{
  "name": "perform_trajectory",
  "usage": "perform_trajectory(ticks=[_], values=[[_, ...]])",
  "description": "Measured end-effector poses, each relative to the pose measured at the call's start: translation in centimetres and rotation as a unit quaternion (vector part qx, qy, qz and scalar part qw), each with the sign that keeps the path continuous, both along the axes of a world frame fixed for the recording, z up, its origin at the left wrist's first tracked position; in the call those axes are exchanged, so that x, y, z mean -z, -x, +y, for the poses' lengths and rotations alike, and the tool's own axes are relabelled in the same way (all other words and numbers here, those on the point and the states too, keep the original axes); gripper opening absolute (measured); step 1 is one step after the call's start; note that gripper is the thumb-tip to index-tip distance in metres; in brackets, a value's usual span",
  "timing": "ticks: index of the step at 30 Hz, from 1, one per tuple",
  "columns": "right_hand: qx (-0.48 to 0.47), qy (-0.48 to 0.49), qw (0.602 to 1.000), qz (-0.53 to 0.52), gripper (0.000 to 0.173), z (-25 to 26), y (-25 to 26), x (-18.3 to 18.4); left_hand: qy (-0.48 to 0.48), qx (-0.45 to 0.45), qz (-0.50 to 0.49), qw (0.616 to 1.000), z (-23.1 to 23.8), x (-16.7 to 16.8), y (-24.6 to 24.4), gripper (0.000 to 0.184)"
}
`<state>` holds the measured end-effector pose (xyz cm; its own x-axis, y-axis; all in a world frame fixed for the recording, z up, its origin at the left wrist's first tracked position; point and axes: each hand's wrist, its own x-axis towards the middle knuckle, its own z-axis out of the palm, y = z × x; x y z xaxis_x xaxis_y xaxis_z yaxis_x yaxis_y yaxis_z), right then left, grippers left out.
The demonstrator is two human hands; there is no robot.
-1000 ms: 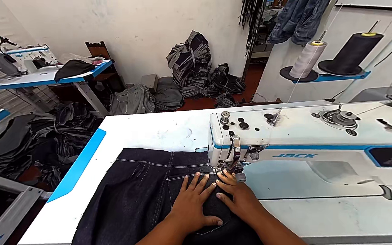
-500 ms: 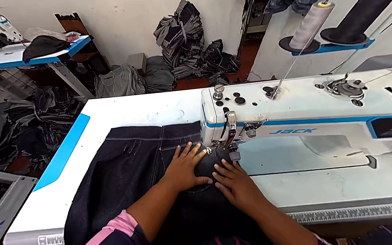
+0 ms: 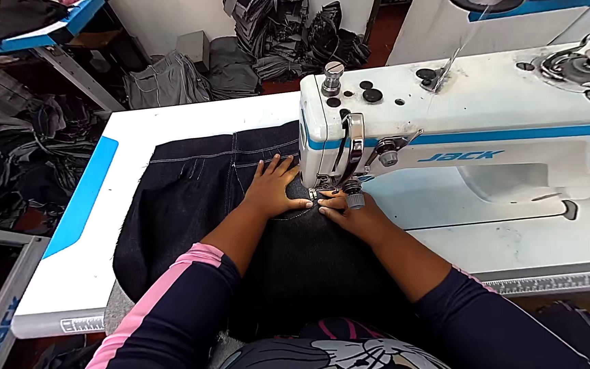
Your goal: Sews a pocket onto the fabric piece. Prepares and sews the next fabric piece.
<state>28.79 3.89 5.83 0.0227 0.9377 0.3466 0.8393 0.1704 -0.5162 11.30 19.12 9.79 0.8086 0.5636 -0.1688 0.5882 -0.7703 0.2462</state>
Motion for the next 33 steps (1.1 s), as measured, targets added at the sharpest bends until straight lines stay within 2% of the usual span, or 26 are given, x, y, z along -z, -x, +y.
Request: perform_trajectory(ticks=[3,5,7,9,10,11,13,16,17,20,22,24,25,26,27,28,29,30,32,33], values=[[0.018,0.013,0.999,-0.034,0.023,0.3,-0.2,-0.1,-0.009,-0.001,-0.004,1.000,0.6,0.2,-0.3,0.099],[0.039,0.066,0.995,-0.061,0.030,-0.6,0.8,-0.8,0.000,0.016,0.036,0.999,0.6,-0.7,-0.4,0.095],[0.049,0.132,0.985,-0.102,0.049,-2.5,2.6,-1.3,0.015,0.073,0.145,0.987,0.4,-3.1,-0.5,0.080],[0.019,0.188,0.975,-0.114,0.079,-5.4,5.2,-1.8,-0.008,0.186,0.085,0.979,2.5,-1.5,0.7,0.070],[-0.024,0.194,0.975,-0.103,0.089,-6.9,7.0,-2.0,-0.013,0.217,0.065,0.974,3.4,-1.1,0.9,0.069],[-0.081,0.180,0.976,-0.093,0.087,-8.1,8.6,-2.0,-0.013,0.228,0.056,0.972,3.9,-0.8,1.0,0.069],[-0.167,0.095,0.975,-0.108,0.064,-9.2,10.4,-0.7,-0.014,0.224,0.051,0.973,4.0,-0.4,1.0,0.071],[-0.189,-0.090,0.967,-0.142,0.021,-9.2,10.3,1.1,-0.030,0.196,0.058,0.978,3.4,-0.2,1.2,0.073],[-0.192,-0.122,0.963,-0.143,0.019,-9.2,9.7,1.1,-0.034,0.177,0.058,0.982,2.9,0.0,1.4,0.073],[-0.170,-0.082,0.974,-0.129,0.020,-9.9,4.8,-0.6,-0.023,0.054,0.055,0.997,-0.8,0.0,2.4,0.072],[-0.097,-0.031,0.984,-0.143,0.020,-10.2,-1.1,-1.9,0.004,-0.049,0.073,0.996,-5.0,-0.4,2.7,0.070],[-0.015,0.074,0.988,-0.135,0.017,-10.2,-5.7,-3.4,0.026,-0.123,0.110,0.986,-8.6,-1.1,2.0,0.068],[0.023,0.148,0.981,-0.121,0.019,-10.1,-6.0,-4.5,0.035,-0.145,0.126,0.981,-9.8,-1.4,1.6,0.067],[0.058,0.205,0.970,-0.117,0.024,-9.8,-4.8,-5.7,0.040,-0.157,0.143,0.976,-10.4,-1.6,1.3,0.067],[0.085,0.207,0.967,-0.122,0.030,-9.3,-2.5,-6.6,0.039,-0.159,0.158,0.974,-10.4,-1.8,1.0,0.068],[0.094,0.168,0.974,-0.123,0.034,-8.9,0.5,-6.8,0.039,-0.157,0.167,0.973,-10.3,-1.9,0.9,0.069],[0.084,0.147,0.979,-0.113,0.036,-8.6,3.6,-6.6,0.037,-0.151,0.169,0.973,-10.1,-1.8,1.0,0.069],[0.071,0.170,0.978,-0.093,0.039,-8.3,6.1,-6.1,0.034,-0.146,0.165,0.975,-9.9,-1.8,1.1,0.069],[0.048,0.267,0.960,-0.074,0.059,-7.3,8.0,-4.4,0.029,-0.145,0.163,0.975,-9.2,-1.7,1.0,0.067],[0.046,0.270,0.958,-0.081,0.064,-6.9,7.9,-3.5,0.026,-0.148,0.166,0.975,-8.9,-1.7,0.8,0.066]])
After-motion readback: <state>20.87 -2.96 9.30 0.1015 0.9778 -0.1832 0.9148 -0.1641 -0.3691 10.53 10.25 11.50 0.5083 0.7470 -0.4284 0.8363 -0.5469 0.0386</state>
